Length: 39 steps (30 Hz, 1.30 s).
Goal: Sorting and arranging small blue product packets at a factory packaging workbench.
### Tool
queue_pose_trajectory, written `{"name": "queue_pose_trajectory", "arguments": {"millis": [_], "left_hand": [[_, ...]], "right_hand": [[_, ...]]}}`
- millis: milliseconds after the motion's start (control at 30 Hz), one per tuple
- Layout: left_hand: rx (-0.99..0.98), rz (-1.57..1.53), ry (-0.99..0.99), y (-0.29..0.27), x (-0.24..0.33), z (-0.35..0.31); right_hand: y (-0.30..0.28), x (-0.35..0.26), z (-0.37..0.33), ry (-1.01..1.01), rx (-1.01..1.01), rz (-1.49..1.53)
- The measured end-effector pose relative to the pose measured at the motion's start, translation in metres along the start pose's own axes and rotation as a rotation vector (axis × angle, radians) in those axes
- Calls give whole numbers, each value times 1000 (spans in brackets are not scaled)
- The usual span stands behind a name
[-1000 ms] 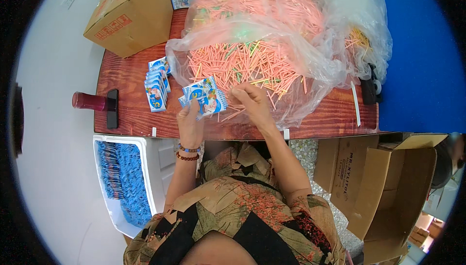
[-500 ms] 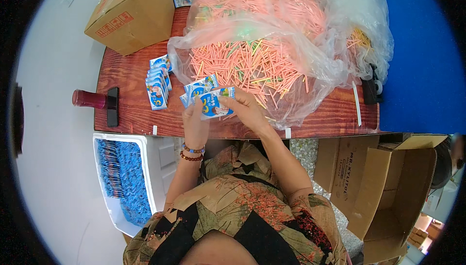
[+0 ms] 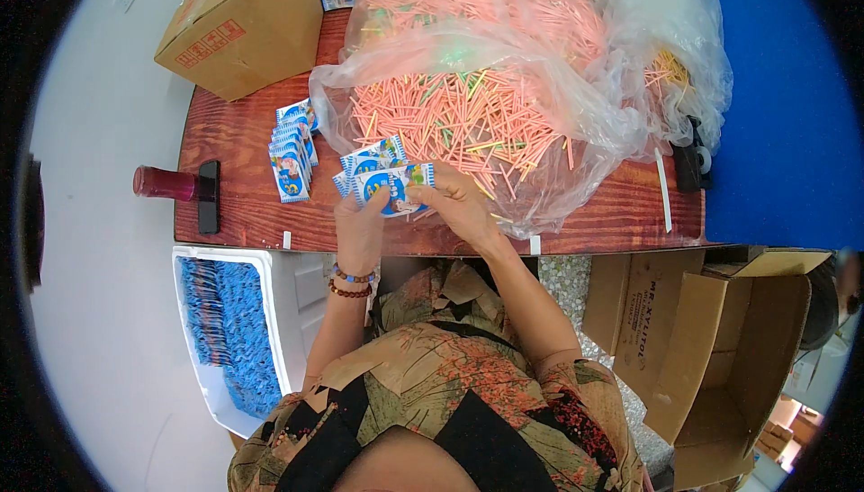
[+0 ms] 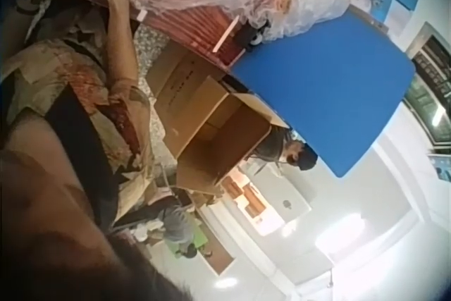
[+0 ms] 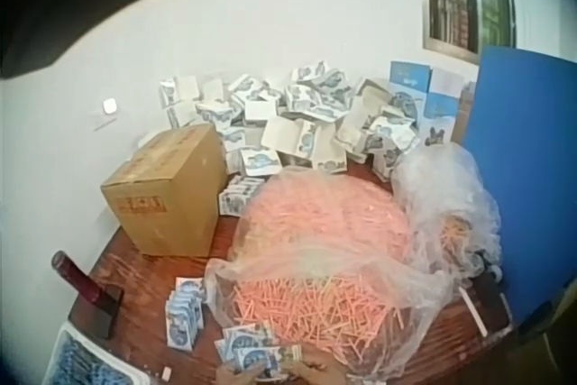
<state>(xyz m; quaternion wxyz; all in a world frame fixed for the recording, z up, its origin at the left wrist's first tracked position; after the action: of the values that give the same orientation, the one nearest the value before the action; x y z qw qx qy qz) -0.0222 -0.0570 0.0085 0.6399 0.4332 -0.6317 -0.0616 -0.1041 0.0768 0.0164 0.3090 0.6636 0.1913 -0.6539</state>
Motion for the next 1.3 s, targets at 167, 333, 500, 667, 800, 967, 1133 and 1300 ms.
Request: {"name": "queue_pose_trajectory", "arguments": {"millis": [167,333,500,667,800,967,1133,1300], "left_hand": [[42,-112,6,-9,-5,3],[37,-180,34,-2,-7,2],[65,-187,-47,-14,-12,4],[19,-123,-57,-9,-14,2],[-54,-138,-76,-6,-11,-2],[-86,-177,-86,1,-9,-5],[3,-192,-35,-12,-12,-1],[28,-161,-85,-3,-13,-3]], "right_hand": [[-18,-11,-4,-41,33,-87],[-10,-14,-5,-84,-31,-218],[0,-36,-9,-167,-135,-388],[12,-34,-2,-152,-216,-497],[5,-13,1,37,-200,-133],[5,-12,-3,55,-161,-2],[7,-18,-6,85,-217,-178],[2,-28,-5,-189,-227,-501]]}}
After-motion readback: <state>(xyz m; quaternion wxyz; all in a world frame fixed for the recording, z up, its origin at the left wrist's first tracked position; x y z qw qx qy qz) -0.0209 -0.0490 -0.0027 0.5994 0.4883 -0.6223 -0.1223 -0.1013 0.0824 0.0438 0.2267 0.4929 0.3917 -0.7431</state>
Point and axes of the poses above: each hand's wrist, its own z-axis towards the middle knuckle, its own y-axis out of the palm, x = y × z, the point moved 6 cm from there along z, towards the middle knuckle, and after that the axes turned 9 degrees about -z, right-handed, at the moved point
